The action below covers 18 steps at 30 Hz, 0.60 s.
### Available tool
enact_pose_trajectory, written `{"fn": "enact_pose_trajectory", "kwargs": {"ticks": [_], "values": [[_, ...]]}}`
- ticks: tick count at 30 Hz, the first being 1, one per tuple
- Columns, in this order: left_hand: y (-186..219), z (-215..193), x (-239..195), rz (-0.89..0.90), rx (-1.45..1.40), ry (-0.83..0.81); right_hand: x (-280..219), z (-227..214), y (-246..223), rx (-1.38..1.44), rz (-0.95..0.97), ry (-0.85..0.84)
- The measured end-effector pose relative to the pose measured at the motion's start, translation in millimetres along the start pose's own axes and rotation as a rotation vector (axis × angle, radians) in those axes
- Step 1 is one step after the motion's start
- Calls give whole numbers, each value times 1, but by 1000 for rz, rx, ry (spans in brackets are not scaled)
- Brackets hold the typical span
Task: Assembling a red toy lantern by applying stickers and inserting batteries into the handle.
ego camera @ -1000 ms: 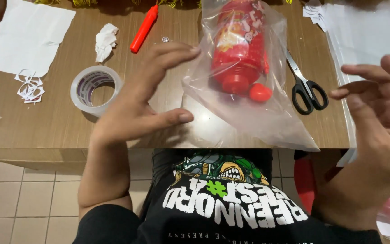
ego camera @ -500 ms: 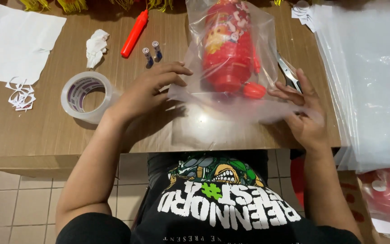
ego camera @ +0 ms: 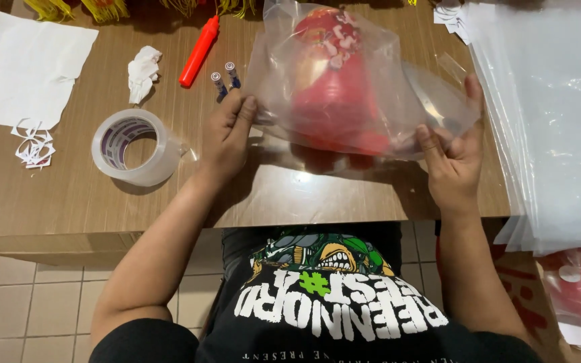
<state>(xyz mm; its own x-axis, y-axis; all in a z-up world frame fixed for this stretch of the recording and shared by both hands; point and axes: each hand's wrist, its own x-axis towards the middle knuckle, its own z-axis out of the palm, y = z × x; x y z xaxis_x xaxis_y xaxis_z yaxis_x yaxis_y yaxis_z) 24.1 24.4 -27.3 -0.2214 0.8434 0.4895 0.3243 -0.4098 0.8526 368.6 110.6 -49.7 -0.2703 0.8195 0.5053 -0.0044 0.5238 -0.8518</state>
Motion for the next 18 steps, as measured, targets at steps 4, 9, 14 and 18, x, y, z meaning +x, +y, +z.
{"fn": "enact_pose_trajectory", "kwargs": {"ticks": [4,9,14,18], "values": [[-18,5,-1,-70,-45,65,-3,6,11,67,80,35],[-26,6,-1,-28,138,127,-2,9,17,190,227,102],[-23,9,-4,207,492,167,-4,12,15,114,226,132],[-20,20,-3,635,907,181,-7,14,10,79,215,119]]}}
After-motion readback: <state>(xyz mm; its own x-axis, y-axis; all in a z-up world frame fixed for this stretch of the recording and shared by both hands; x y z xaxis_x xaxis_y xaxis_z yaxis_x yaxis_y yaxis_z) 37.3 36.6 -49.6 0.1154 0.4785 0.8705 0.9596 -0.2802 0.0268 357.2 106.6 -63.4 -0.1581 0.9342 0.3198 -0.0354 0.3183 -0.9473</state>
